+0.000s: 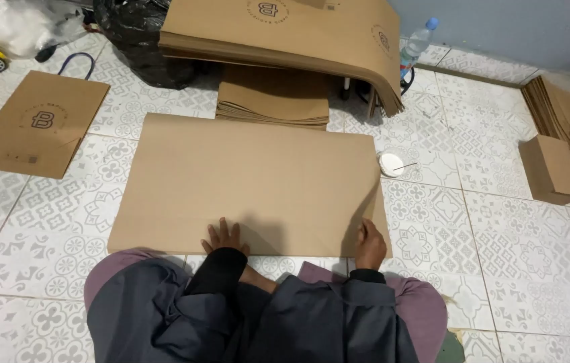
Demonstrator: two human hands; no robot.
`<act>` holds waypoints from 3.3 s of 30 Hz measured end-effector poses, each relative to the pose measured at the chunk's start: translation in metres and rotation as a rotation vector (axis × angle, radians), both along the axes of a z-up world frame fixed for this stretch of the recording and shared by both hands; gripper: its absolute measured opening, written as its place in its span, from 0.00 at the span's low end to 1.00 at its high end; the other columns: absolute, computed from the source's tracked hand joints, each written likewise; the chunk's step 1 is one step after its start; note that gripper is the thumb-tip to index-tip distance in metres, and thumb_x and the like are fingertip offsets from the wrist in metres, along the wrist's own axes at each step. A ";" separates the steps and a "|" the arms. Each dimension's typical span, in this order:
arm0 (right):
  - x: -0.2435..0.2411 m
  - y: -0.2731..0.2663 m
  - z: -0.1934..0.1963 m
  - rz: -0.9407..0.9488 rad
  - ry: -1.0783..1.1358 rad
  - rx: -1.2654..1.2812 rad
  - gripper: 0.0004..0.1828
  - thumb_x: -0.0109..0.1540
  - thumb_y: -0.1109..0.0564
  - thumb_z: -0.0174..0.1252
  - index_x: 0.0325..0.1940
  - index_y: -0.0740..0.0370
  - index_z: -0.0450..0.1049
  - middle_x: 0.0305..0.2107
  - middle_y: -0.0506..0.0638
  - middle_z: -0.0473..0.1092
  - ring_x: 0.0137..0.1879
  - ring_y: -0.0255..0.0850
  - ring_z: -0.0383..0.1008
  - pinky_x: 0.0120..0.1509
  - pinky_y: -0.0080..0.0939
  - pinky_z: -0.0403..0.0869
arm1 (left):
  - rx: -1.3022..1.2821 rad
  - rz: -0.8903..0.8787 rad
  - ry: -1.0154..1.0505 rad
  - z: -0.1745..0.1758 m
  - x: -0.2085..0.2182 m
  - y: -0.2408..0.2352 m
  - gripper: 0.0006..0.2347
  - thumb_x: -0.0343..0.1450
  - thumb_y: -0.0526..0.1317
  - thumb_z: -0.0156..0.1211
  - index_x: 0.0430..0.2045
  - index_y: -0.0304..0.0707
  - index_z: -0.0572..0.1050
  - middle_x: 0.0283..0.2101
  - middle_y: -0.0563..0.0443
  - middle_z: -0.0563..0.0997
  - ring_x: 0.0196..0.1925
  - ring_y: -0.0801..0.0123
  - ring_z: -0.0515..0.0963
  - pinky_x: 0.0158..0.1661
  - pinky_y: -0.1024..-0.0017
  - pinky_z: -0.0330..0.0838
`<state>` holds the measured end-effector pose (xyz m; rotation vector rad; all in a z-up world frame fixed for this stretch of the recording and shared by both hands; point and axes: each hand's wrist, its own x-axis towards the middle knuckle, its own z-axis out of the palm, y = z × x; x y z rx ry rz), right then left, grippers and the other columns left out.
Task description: The person sits on the floor and assembles brown paper bags. They fold the bag flat, apply glue to the center seam using a small stick, and press the sides together to seal it. The person repeats this process for multiple bags.
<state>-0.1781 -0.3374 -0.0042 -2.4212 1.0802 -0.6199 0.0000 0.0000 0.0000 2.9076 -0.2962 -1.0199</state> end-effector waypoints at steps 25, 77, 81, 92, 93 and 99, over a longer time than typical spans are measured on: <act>0.050 0.166 0.079 1.031 -0.344 -0.172 0.26 0.72 0.44 0.52 0.73 0.51 0.65 0.72 0.59 0.57 0.78 0.58 0.56 0.79 0.62 0.54 | -1.266 0.492 0.052 -0.063 0.074 -0.028 0.25 0.60 0.42 0.73 0.52 0.45 0.76 0.38 0.48 0.85 0.39 0.69 0.84 0.41 0.73 0.79; 0.204 0.097 0.016 0.516 0.413 -0.058 0.37 0.71 0.37 0.36 0.80 0.54 0.45 0.78 0.53 0.42 0.78 0.57 0.47 0.77 0.63 0.50 | -0.517 0.510 -0.350 0.002 0.085 0.026 0.25 0.71 0.36 0.56 0.66 0.48 0.66 0.55 0.48 0.77 0.59 0.56 0.78 0.63 0.54 0.68; 0.203 0.094 0.019 0.510 0.440 -0.016 0.38 0.70 0.36 0.35 0.81 0.53 0.44 0.78 0.51 0.41 0.79 0.56 0.44 0.79 0.63 0.46 | -0.486 0.477 -0.351 -0.008 0.087 0.026 0.25 0.71 0.37 0.56 0.67 0.50 0.65 0.55 0.51 0.77 0.59 0.60 0.78 0.63 0.56 0.67; 0.199 0.079 0.027 0.534 0.572 0.020 0.40 0.70 0.31 0.28 0.82 0.50 0.41 0.79 0.49 0.38 0.81 0.53 0.35 0.80 0.64 0.40 | -0.345 0.351 -0.358 -0.017 0.085 0.021 0.27 0.69 0.38 0.58 0.67 0.53 0.65 0.58 0.51 0.72 0.62 0.60 0.75 0.60 0.56 0.65; 0.199 0.077 0.026 0.536 0.602 0.011 0.40 0.70 0.31 0.27 0.81 0.50 0.41 0.79 0.48 0.38 0.82 0.52 0.34 0.80 0.64 0.39 | -0.324 0.335 -0.357 -0.023 0.085 0.021 0.27 0.69 0.39 0.59 0.67 0.54 0.65 0.59 0.51 0.71 0.62 0.59 0.75 0.59 0.56 0.65; 0.203 0.077 0.027 0.538 0.621 0.037 0.40 0.69 0.32 0.29 0.81 0.51 0.42 0.79 0.49 0.40 0.82 0.53 0.34 0.80 0.64 0.38 | -0.257 0.271 -0.466 -0.018 0.083 0.009 0.30 0.67 0.40 0.59 0.68 0.50 0.64 0.61 0.45 0.68 0.64 0.49 0.70 0.61 0.49 0.61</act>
